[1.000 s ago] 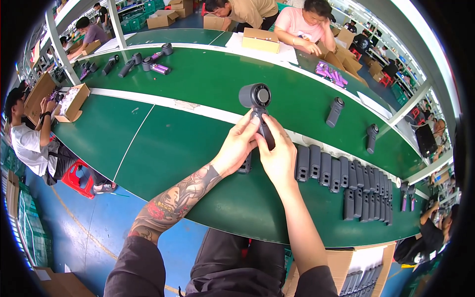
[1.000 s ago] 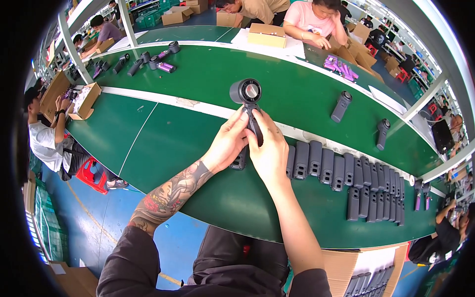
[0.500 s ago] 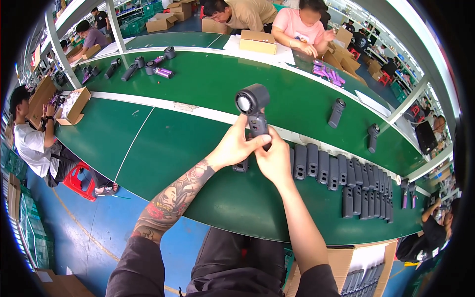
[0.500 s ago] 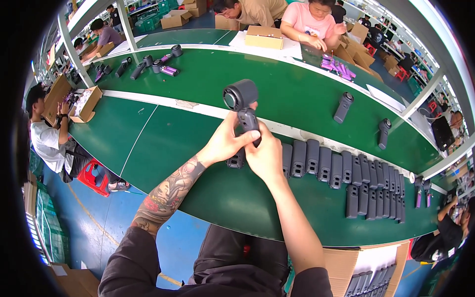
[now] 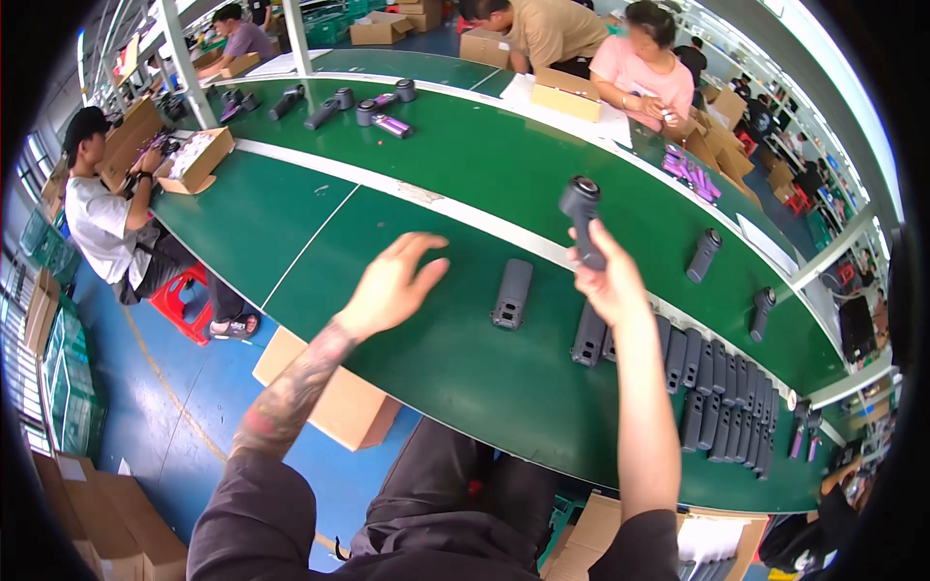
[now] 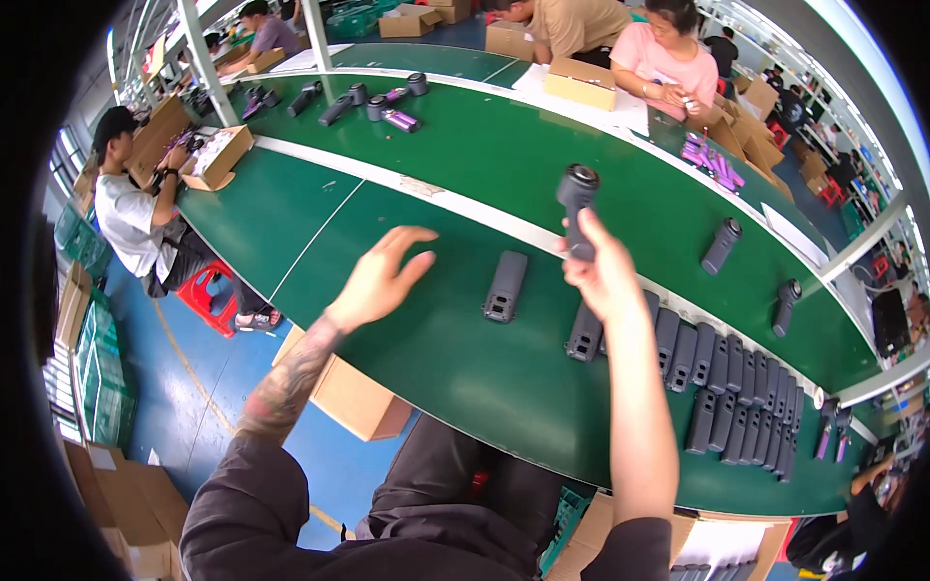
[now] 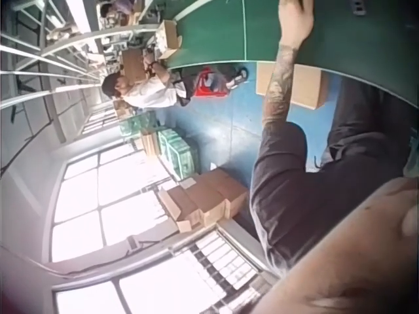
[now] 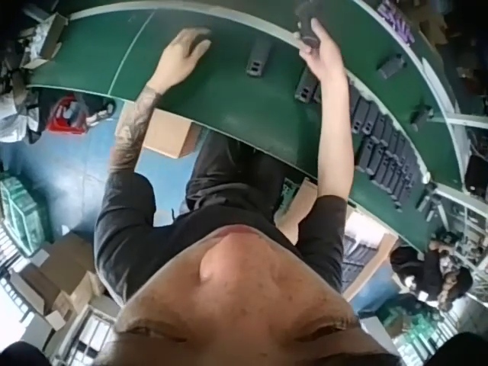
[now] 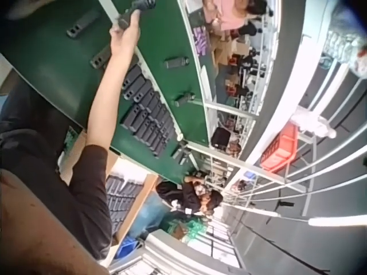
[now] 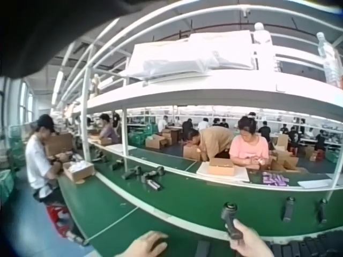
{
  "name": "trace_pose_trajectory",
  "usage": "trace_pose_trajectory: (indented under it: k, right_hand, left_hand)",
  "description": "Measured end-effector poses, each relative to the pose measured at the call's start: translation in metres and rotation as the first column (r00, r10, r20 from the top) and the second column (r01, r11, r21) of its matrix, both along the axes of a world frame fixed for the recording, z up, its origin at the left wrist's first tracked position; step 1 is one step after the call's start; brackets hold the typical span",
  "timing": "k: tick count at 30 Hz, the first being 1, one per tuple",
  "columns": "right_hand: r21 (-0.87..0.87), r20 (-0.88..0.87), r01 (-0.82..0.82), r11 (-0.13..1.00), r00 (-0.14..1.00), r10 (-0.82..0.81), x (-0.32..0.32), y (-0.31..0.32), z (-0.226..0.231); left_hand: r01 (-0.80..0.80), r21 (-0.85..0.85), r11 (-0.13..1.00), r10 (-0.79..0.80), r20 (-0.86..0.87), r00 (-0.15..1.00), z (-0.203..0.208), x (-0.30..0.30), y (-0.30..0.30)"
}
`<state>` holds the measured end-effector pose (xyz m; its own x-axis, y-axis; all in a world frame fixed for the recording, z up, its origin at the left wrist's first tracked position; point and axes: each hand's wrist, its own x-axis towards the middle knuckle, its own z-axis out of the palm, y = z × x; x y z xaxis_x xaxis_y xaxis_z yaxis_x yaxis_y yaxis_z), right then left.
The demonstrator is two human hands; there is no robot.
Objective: Assembling electronic devices by inserting batteries, attaching covers, and placing finished units into a foam-lined shipping box.
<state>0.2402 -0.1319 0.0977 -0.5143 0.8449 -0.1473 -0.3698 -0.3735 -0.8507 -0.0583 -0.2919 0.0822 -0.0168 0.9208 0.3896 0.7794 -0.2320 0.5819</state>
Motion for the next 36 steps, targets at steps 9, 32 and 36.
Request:
trace_pose_trajectory:
  k: [9,32,36]
  right_hand:
    - [0.161,0.051,0.017,0.987,0.998,-0.026,-0.003,0.051,0.023]
    - [0.563,0.238,-0.621,0.545,0.754,0.612,-0.28,-0.302,-0.109]
    - [0.464,0.701,-0.646,0.606,0.686,0.194,-0.323,-0.243,-0.255]
  left_hand:
    - [-0.31,0.295,0.904,0.366,-0.156,0.918,-0.034,-0.03,-0.123]
    - [-0.928,0.144,0.345,0.858,0.354,0.373,-0.199,0.002,-0.218]
    - [-0.913,-0.362,-0.19,0.952,0.16,-0.262,-0.343,-0.006,-0.339]
